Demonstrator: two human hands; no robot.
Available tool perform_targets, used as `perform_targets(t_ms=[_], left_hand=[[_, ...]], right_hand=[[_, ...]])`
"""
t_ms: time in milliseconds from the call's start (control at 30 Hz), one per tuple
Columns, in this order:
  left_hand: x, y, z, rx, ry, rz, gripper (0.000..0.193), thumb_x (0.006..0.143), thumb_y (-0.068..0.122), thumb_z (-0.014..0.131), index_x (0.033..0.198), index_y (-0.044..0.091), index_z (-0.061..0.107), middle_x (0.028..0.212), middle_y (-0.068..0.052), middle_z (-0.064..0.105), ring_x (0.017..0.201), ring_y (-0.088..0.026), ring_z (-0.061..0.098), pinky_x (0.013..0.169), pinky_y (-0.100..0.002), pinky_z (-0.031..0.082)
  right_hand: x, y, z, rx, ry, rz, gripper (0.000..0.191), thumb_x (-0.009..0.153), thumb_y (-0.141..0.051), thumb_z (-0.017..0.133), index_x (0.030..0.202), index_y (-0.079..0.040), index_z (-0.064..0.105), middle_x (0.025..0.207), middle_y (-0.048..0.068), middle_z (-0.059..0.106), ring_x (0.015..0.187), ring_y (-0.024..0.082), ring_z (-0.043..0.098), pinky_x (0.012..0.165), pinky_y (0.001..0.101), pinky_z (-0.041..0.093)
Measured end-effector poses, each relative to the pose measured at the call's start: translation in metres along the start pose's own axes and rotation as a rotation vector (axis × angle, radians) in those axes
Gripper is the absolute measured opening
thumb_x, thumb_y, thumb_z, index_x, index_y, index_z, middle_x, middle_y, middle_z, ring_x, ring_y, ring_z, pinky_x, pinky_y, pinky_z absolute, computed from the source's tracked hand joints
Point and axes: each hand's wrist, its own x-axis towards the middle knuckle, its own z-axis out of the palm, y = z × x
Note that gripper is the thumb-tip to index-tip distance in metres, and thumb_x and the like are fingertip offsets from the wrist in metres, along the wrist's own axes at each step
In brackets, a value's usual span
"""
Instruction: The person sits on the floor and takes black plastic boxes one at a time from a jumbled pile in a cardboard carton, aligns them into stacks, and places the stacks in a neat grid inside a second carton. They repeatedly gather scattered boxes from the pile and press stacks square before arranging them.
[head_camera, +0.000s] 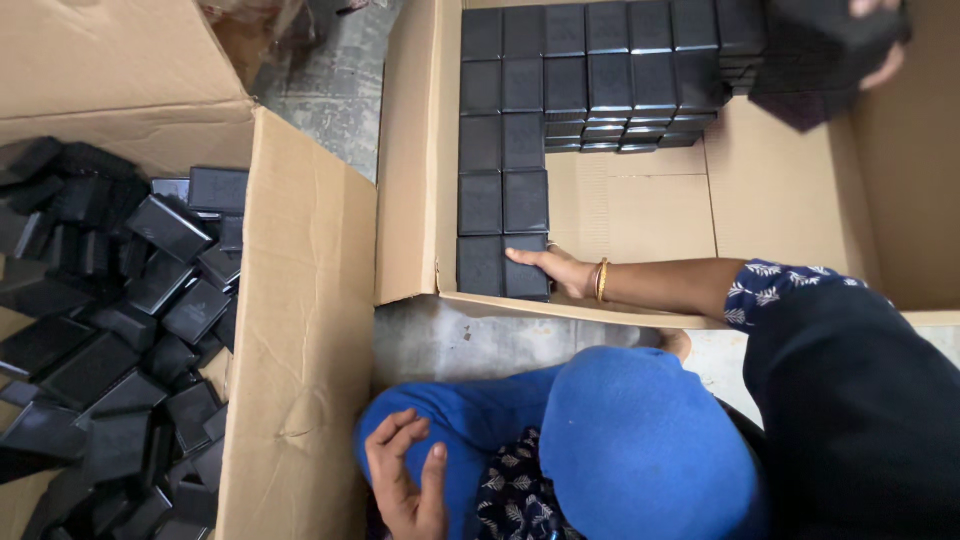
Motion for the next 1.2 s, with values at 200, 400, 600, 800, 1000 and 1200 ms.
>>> perform_targets(t_ms=[200,400,600,800,1000,1200], left_hand=[[-0.009,-0.010,-0.031,0.246,0.021,0.062,0.034,0.079,0.000,0.073,0.113,0.001,0.070,0.128,-0.020,0.060,0.117,-0.030,0.061,0.106,-0.039,0.047],[0.000,-0.031,-0.102,0.589,0.189,0.314,0.031,0.077,0.015,0.077,0.107,0.009,0.070,0.116,-0.017,0.066,0.112,-0.032,0.063,0.106,-0.040,0.050],[0.043,0.027,-0.230,0.937,0.336,0.404,0.034,0.073,0.009,0.075,0.105,0.001,0.067,0.107,-0.021,0.061,0.104,-0.040,0.059,0.096,-0.050,0.052],[0.101,0.033,-0.322,0.636,0.465,0.078,0.029,0.104,0.001,0.072,0.131,-0.001,0.061,0.128,-0.010,0.057,0.112,-0.019,0.061,0.102,-0.033,0.053],[0.146,-0.075,-0.414,0.676,0.687,-0.440,0.050,0.093,0.033,0.081,0.125,0.002,0.059,0.109,-0.014,0.063,0.093,-0.027,0.062,0.078,-0.042,0.054],[0.095,-0.133,-0.430,0.982,0.397,-1.014,0.110,0.076,0.065,0.079,0.153,0.001,0.033,0.146,-0.036,0.043,0.131,-0.052,0.048,0.105,-0.055,0.043]], right_hand=[[-0.001,-0.010,-0.007,-0.083,0.000,-0.089,0.083,0.077,-0.061,0.075,0.141,-0.010,0.057,0.140,0.012,0.061,0.132,0.031,0.057,0.108,0.0515,0.043],[0.018,-0.009,-0.034,-0.065,0.139,0.029,0.099,0.072,-0.072,0.064,0.153,-0.021,0.039,0.157,0.007,0.036,0.144,0.034,0.031,0.114,0.0674,0.023],[0.019,-0.062,-0.051,0.010,0.463,-0.424,0.063,0.088,-0.050,0.064,0.139,-0.021,0.041,0.145,0.004,0.047,0.140,0.019,0.035,0.115,0.0513,0.023],[-0.083,-0.137,0.029,-0.642,0.108,-1.109,0.042,0.099,-0.017,0.070,0.137,-0.009,0.054,0.140,0.005,0.057,0.129,0.020,0.052,0.111,0.0360,0.043],[-0.112,-0.151,0.175,-1.479,-0.235,-1.386,0.074,0.076,-0.044,0.076,0.134,-0.006,0.052,0.141,0.019,0.051,0.137,0.040,0.040,0.113,0.0559,0.030],[-0.095,-0.143,0.214,-1.713,-0.306,-1.312,0.083,0.070,-0.060,0.072,0.132,-0.008,0.053,0.145,0.020,0.045,0.142,0.042,0.031,0.113,0.0633,0.020]])
